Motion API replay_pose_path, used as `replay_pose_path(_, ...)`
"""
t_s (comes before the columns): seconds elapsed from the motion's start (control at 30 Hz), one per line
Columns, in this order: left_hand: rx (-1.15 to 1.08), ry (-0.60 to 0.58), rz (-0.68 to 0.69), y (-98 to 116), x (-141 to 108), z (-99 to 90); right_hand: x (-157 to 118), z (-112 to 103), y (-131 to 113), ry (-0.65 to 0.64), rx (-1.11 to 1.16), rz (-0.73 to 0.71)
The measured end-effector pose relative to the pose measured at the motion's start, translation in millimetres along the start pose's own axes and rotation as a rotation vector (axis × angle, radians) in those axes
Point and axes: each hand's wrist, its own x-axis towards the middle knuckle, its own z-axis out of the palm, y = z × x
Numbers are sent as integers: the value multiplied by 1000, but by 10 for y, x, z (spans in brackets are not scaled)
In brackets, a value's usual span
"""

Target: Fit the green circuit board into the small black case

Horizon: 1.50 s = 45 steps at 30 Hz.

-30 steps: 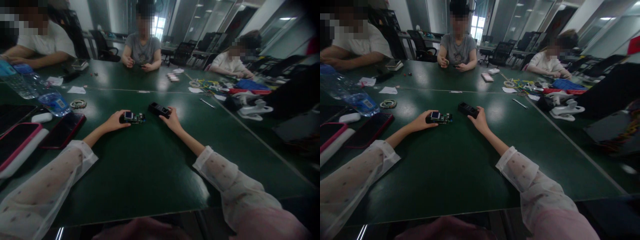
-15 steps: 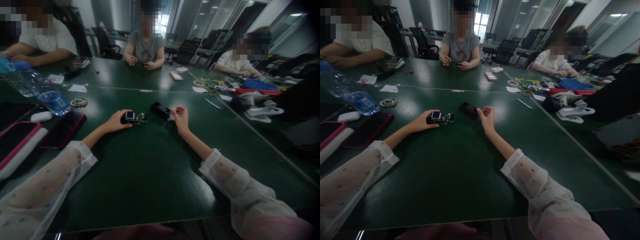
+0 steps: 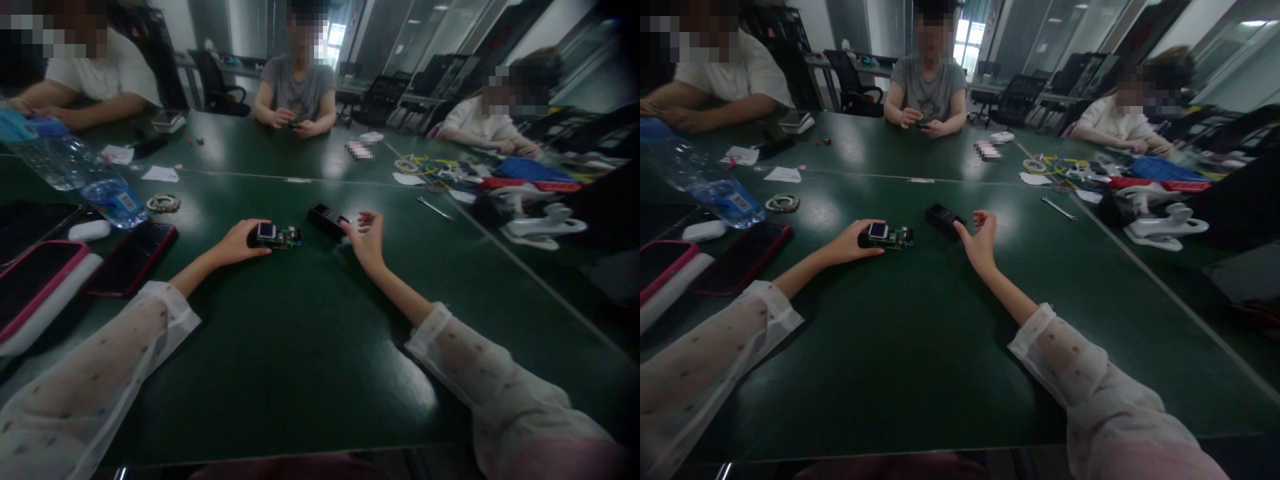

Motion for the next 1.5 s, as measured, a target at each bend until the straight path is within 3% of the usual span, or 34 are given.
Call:
replay_pose_path(0.17,0,-8,4,20,3,-9,-1,43,104,-138,-39,59)
replay_pose_path(0.33,17,-14,6,13,8,-5,-1,36,135,-234,-128,-6)
replay_pose_path(0.47,19,-13,6,16,6,-4,10,43,122,-249,-104,-5)
replay_pose_path(0.67,9,-14,0,23,-1,-10,-86,104,-206,-197,103,-55)
replay_pose_path(0.93,31,9,3,1,12,15,-253,437,-613,-266,116,-168)
replay_pose_path(1.17,49,23,-35,-35,21,42,-309,418,-702,-444,146,-307)
replay_pose_path(1.5,-12,41,-66,-41,5,61,-295,417,-699,-577,132,-385)
